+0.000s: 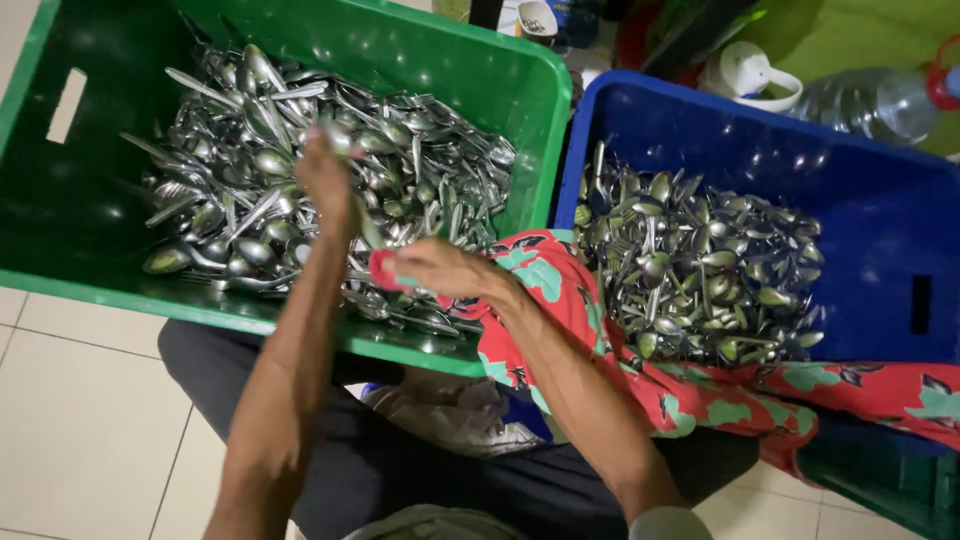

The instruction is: Wiping and polishing metal spoons one by one with a cloth and moving them between bins.

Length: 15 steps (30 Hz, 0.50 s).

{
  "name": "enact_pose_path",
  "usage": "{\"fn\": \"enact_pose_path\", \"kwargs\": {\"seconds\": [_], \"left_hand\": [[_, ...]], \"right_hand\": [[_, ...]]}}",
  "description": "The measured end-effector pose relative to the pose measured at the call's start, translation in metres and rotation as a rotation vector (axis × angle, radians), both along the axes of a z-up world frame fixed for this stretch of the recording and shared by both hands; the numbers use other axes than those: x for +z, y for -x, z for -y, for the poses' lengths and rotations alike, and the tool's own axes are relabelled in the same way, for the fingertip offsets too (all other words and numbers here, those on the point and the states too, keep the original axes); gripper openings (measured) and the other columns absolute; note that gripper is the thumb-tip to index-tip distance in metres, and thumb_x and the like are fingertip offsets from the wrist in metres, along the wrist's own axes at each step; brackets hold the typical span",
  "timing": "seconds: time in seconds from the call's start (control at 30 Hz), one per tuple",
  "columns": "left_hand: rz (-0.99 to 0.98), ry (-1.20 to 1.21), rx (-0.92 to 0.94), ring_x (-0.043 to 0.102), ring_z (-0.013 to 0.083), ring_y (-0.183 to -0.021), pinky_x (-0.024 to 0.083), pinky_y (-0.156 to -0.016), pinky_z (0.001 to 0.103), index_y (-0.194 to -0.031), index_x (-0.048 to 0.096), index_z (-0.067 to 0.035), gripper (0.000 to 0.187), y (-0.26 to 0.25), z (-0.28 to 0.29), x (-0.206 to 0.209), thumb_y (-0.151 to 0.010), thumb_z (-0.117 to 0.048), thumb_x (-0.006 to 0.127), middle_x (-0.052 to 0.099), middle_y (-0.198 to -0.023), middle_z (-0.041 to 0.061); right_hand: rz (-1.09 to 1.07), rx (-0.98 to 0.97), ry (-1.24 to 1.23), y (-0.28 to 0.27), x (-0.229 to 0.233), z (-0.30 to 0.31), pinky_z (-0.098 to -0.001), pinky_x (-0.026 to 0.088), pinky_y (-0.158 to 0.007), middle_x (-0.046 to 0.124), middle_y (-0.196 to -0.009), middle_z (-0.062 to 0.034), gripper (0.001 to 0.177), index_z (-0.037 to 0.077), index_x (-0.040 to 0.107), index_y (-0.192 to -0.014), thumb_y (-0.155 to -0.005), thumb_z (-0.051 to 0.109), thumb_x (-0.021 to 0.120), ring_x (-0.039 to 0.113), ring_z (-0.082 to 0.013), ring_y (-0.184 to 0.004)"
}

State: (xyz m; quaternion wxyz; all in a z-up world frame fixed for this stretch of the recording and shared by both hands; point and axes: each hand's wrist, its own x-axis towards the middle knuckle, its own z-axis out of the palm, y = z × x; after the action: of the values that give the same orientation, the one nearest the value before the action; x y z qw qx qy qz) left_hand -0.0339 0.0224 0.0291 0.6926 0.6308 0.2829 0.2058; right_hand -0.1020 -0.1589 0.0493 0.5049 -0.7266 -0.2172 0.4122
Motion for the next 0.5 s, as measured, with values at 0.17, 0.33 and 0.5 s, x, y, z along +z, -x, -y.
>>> {"fn": "enact_pose_path", "kwargs": {"seconds": [0.17,0.33,0.5], "left_hand": [[-0.058,-0.046,-0.117,0.072,0.0182,-0.054,0.057,-0.046,0.032,-0.095,0.063,-0.006,0.033,-0.012,-0.084,-0.098,-0.105,-0.037,0.059,0.074,-0.072,0.014],[-0.121,-0.203,-0.425,0.071,0.0265,-0.063,0.058,-0.053,0.04,-0.089,0.066,-0.001,0.035,0.03,-0.032,-0.019,-0.104,-0.032,0.072,0.063,-0.07,0.014],[-0.13,-0.059,-0.485,0.052,0.0064,-0.055,0.034,-0.052,0.021,-0.101,0.059,-0.01,0.032,0.029,-0.04,0.022,-0.108,-0.042,0.055,0.066,-0.072,0.002]], "right_hand": [[0.341,-0.208,-0.46,-0.009,-0.043,-0.013,-0.0426,0.045,-0.068,0.035,-0.092,-0.0019,0.022,0.022,0.038,-0.109,-0.107,0.043,0.036,0.043,-0.0286,-0.077],[0.825,-0.469,0.146,0.004,-0.022,-0.029,-0.0474,0.058,-0.059,0.054,-0.115,-0.0079,0.039,0.014,0.052,-0.14,-0.108,0.035,0.045,0.068,-0.0405,-0.098],[0.545,-0.522,0.128,0.003,-0.054,-0.028,-0.0516,0.056,-0.058,0.066,-0.096,-0.0155,0.04,0.005,0.063,-0.121,-0.107,0.038,0.043,0.069,-0.0469,-0.085]]}}
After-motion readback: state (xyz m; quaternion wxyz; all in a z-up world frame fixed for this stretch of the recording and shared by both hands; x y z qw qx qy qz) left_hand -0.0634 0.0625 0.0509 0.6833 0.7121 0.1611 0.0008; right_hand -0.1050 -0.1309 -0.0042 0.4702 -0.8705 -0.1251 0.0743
